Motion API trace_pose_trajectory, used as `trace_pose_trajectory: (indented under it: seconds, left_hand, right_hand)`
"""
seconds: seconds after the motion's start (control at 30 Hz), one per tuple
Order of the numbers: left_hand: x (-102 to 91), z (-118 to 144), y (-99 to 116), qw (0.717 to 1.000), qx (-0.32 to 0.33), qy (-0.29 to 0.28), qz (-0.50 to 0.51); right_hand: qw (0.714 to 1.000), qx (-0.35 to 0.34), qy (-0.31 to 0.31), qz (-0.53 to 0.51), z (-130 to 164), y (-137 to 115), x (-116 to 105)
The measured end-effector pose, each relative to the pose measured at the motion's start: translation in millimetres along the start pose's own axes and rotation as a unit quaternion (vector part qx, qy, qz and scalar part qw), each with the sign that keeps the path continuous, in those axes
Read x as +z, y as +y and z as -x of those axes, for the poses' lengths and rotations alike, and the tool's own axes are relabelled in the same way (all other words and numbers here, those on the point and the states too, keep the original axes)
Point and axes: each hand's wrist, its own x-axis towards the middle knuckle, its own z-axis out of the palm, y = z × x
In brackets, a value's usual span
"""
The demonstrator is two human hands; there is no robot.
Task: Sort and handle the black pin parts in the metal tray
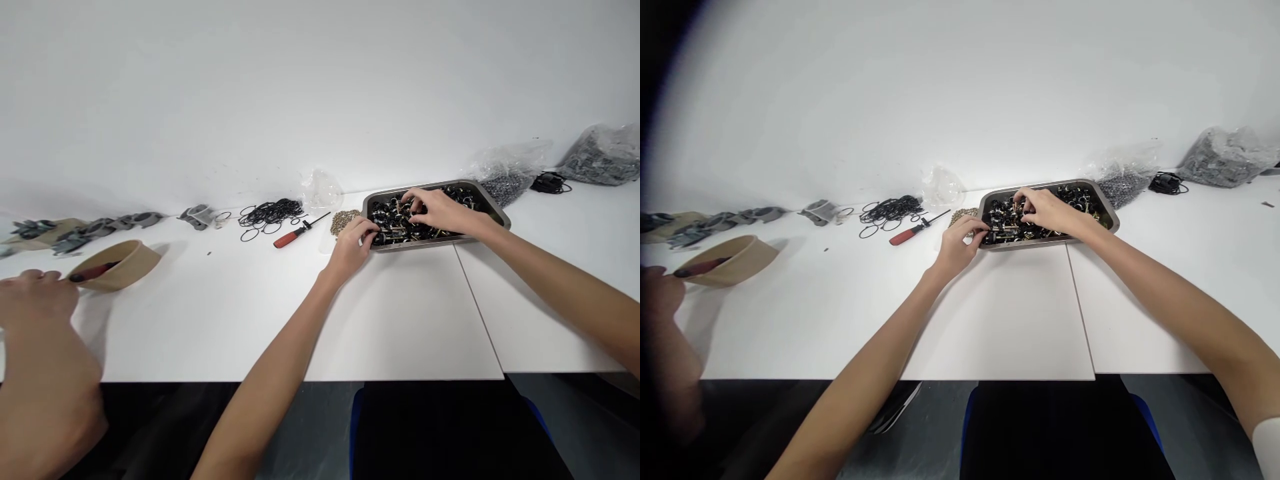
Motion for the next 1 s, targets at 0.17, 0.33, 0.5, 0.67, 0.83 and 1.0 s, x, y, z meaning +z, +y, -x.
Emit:
trace_pose_trajectory:
  seconds: [0.17,0.33,0.5,0.67,0.83,1.0]
  left_hand:
    - [1.0,0.6,-0.4,1.000,-0.005,-0.004,-0.002]
    - [0.7,0.1,0.3,1.000,-0.015,-0.011,-0.011]
    - [0.3,-0.4,-0.5,1.000,-0.002,-0.005,-0.009]
    - [0.0,-0.3,-0.3,1.000,0.009,0.003,-0.015]
    - [-3.1,-2.5,3.0,0.999,-0.014,0.019,0.025]
    - [-5.7,-5.3,3.6,0.991,-0.089,0.037,0.089]
  right_hand:
    - [0.997,-0.006,0.068,-0.039,2.5,-22.4,-37.6]
    - [0.987,-0.021,0.156,-0.028,2.0,-20.1,-60.4]
    - [0.994,-0.030,0.098,0.040,0.0,-8.2,-25.4]
    - [0.995,-0.087,-0.041,0.031,3.8,-20.9,33.4]
    - [0.994,-0.087,-0.038,0.044,6.7,-22.5,46.1]
    - [0.996,-0.082,-0.035,0.028,8.4,-24.6,41.3]
